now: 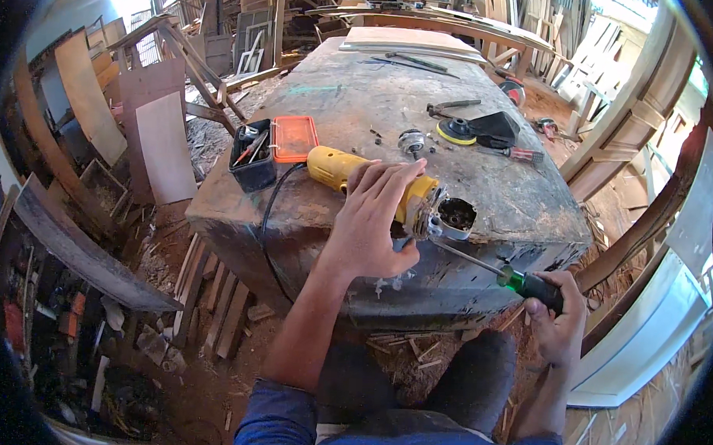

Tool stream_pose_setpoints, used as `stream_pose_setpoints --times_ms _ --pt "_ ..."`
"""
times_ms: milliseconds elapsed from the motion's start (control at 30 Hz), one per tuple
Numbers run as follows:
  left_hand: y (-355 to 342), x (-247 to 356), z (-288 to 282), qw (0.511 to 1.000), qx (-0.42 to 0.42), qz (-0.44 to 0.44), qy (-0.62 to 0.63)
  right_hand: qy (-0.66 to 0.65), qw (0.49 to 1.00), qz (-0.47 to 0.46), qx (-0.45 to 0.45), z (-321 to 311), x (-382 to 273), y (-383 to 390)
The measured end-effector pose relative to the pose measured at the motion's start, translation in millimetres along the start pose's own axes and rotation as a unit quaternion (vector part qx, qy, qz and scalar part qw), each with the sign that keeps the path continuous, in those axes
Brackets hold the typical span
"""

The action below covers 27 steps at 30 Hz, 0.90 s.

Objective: The person reassembles an angle grinder by inserting the motor rotor into the tool housing, attaching the front gear casing, and probing the internal components using a screwdriver.

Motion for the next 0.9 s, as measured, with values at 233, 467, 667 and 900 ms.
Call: stream_pose_setpoints --times_ms 233,467,667,900 --pt "2.3 1.4 0.0 1.0 -0.001 -0.003 -0.013 0.012 0.988 0.109 -0.109 -1.4 12.8 -5.0" --pt "-1.8 0.2 1.0 1.0 -0.007 0.018 -0.022 0.014 0.996 -0.093 -0.008 -2.8 -3.5 -2.5" --pt "-3.2 0.9 1.8 0.999 -0.018 0.015 -0.032 -0.047 0.984 0.12 -0.124 0.4 15.3 -10.1" --pt "-0.4 1.2 6.0 0.999 -0.013 0.029 -0.038 -0.1 0.99 -0.069 0.07 5.7 -0.1 0.3"
Point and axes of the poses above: each hand's wrist, its own y-axis away from the middle knuckle, its own z-axis out of the palm, x = y × z, the point moved 4 cm from there along -y, towards the middle knuckle, and after that the axes turned 14 degrees about x, right-handed, at the moved point
